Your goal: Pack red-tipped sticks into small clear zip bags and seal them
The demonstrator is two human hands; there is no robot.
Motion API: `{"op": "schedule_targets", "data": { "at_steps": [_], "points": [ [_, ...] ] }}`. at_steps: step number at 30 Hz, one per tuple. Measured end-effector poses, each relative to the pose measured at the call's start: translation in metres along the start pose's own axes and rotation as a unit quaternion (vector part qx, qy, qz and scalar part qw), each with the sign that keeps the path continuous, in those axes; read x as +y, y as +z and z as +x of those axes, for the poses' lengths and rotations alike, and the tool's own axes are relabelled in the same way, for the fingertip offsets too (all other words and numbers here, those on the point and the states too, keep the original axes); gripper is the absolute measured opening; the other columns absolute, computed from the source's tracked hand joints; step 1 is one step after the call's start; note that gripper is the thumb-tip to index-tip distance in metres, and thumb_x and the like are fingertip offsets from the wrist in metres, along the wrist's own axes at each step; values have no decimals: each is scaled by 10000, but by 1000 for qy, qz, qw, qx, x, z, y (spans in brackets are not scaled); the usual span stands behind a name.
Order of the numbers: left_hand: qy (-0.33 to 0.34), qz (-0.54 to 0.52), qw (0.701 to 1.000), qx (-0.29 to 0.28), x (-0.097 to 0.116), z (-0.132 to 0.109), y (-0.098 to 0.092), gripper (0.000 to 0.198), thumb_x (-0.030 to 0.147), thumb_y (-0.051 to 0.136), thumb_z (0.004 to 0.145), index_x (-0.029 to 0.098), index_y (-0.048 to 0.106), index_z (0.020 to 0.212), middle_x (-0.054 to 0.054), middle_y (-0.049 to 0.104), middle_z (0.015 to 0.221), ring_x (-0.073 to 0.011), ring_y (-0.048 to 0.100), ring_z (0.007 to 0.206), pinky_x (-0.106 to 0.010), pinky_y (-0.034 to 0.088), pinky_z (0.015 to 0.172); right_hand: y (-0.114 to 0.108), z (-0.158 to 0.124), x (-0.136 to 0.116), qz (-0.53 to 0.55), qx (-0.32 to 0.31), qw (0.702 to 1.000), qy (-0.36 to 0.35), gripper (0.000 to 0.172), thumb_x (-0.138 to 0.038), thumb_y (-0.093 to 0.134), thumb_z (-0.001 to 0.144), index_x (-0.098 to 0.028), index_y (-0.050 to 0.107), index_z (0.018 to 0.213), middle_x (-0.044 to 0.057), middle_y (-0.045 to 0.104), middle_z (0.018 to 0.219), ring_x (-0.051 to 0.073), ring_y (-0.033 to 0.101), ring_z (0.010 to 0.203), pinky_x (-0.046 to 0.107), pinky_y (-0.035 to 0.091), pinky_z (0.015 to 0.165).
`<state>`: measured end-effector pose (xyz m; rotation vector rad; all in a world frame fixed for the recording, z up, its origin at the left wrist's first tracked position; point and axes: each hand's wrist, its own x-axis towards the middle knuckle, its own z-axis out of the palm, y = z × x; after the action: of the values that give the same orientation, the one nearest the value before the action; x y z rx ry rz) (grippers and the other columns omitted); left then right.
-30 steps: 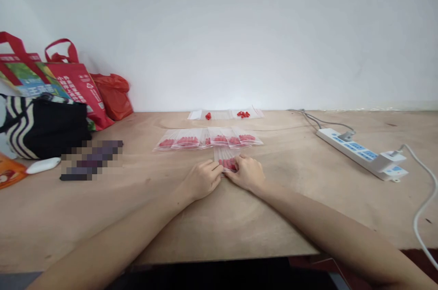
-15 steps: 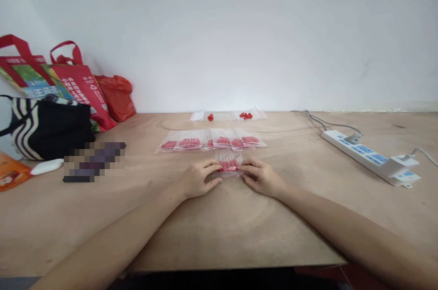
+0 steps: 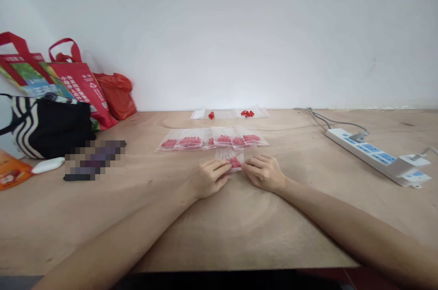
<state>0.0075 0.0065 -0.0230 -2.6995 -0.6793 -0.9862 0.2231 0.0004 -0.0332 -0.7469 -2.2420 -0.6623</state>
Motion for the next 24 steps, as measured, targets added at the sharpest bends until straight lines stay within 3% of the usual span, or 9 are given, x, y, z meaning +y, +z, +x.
{"op": "schedule_targets", "data": {
  "at_steps": [5,13,24],
  "points": [
    [47,50,997,45,4,5,9,159,156,456,843,167,612,874,-32,670,861,-139,639,772,-248,533,685,-1,3,-7,4,1,1000,13,239,-232,413,861,-212,644,805,1,612,680,85,493,609,238,291,533],
    [107,104,987,58,7,9,3,157,152,460,843,151,609,793,-27,675,780,-140,643,688,-254,537,635,-2,3,-6,-21,31,996,-87,193,-138,426,849,-181,613,850,22,619,732,102,494,643,257,279,527],
    [142,155,976,61,7,9,4,150,131,459,845,133,593,778,-40,668,762,-142,638,672,-254,533,617,-1,8,-12,-49,8,997,-55,253,-162,391,851,-185,600,711,8,569,605,91,450,558,270,255,528]
  ]
}}
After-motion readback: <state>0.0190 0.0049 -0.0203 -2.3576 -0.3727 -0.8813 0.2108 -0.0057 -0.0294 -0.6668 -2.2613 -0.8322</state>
